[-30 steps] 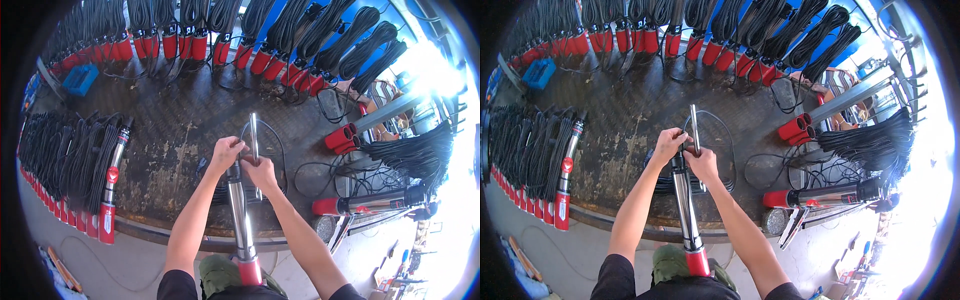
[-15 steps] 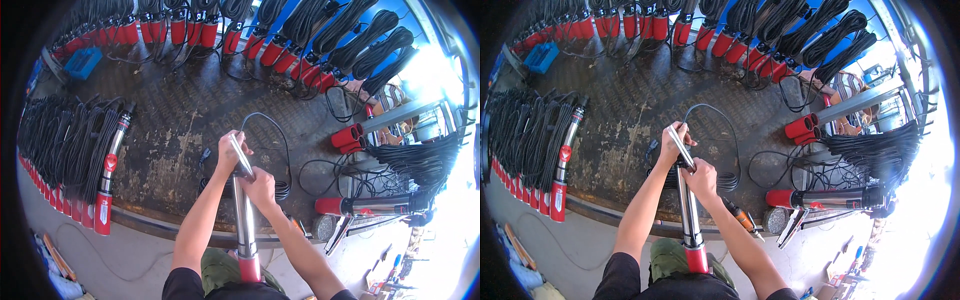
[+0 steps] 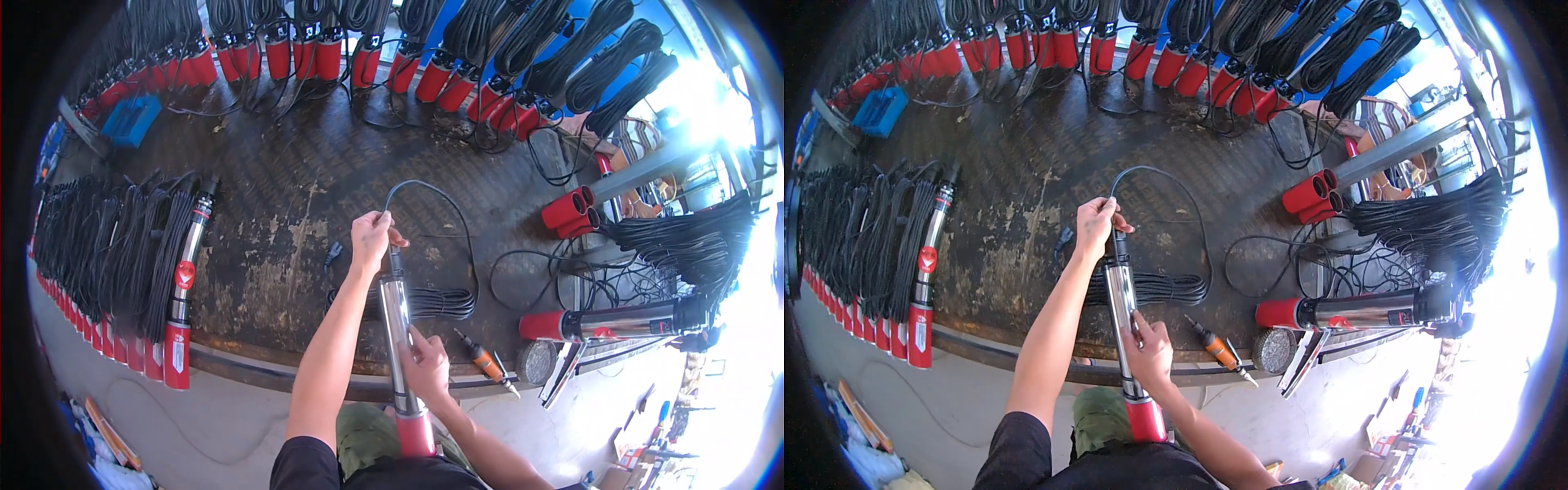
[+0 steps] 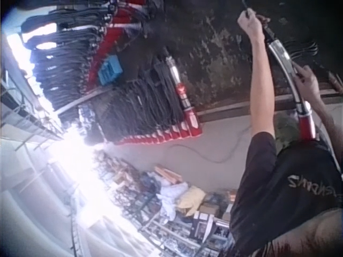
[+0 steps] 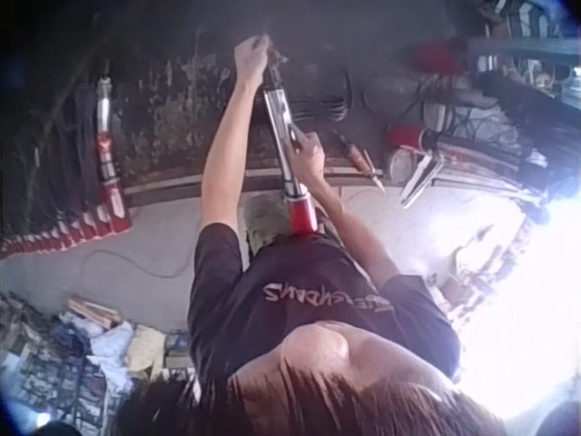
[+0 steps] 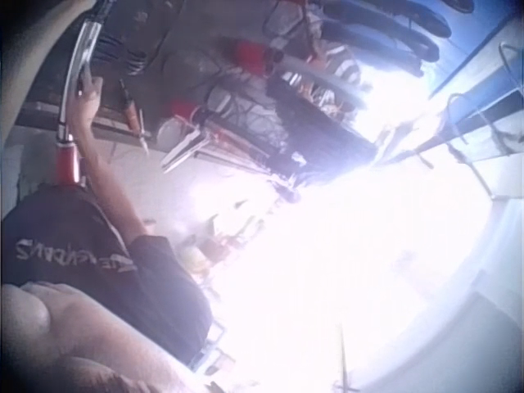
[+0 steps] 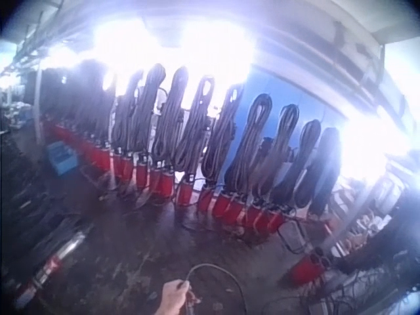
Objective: The person assembles water pumps by attaching components to long metal cylinders and securing them with a pneumatic tool before organizing the units on a workbench.
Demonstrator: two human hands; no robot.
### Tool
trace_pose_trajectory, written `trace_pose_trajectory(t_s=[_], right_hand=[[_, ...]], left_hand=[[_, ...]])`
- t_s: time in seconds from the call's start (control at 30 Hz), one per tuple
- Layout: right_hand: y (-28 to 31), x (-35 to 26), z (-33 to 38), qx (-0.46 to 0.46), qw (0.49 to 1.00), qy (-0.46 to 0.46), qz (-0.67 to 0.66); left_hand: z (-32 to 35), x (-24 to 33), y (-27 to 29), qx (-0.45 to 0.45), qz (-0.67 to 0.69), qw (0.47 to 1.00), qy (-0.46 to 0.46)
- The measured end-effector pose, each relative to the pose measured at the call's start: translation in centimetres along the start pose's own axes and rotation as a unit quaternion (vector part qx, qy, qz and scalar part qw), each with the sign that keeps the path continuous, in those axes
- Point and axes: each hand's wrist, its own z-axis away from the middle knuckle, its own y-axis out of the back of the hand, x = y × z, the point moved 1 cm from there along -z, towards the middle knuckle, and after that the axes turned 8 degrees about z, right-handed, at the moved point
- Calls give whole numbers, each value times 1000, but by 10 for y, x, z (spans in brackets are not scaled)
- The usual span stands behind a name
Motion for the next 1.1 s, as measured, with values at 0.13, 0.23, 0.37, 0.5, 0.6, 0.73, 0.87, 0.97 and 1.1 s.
trace_pose_trajectory(t_s=[0.13,0.23,0.37,0.5,0.6,0.73,0.87,0.97,1.1], right_hand=[[-5,1,-1,41,994,65,80],[-7,0,-5,68,985,110,111],[-8,3,-5,79,982,123,118],[-18,14,-8,106,981,129,99],[-12,7,-4,97,979,147,100],[7,15,2,-9,990,126,62],[80,100,10,-30,997,11,71],[132,254,4,135,961,-87,226],[153,421,18,72,930,-68,354]], left_hand=[[1,1,-3,5,-13,1000,14],[-1,-2,5,11,-41,999,0],[25,-1,14,101,-329,916,-206],[130,-32,20,128,-460,863,-166],[176,-65,12,90,-496,863,41],[182,-64,-12,156,-461,871,70],[194,-64,-19,181,-457,871,-7],[193,-58,-28,182,-496,847,-59],[196,-58,-46,177,-540,822,-42]])
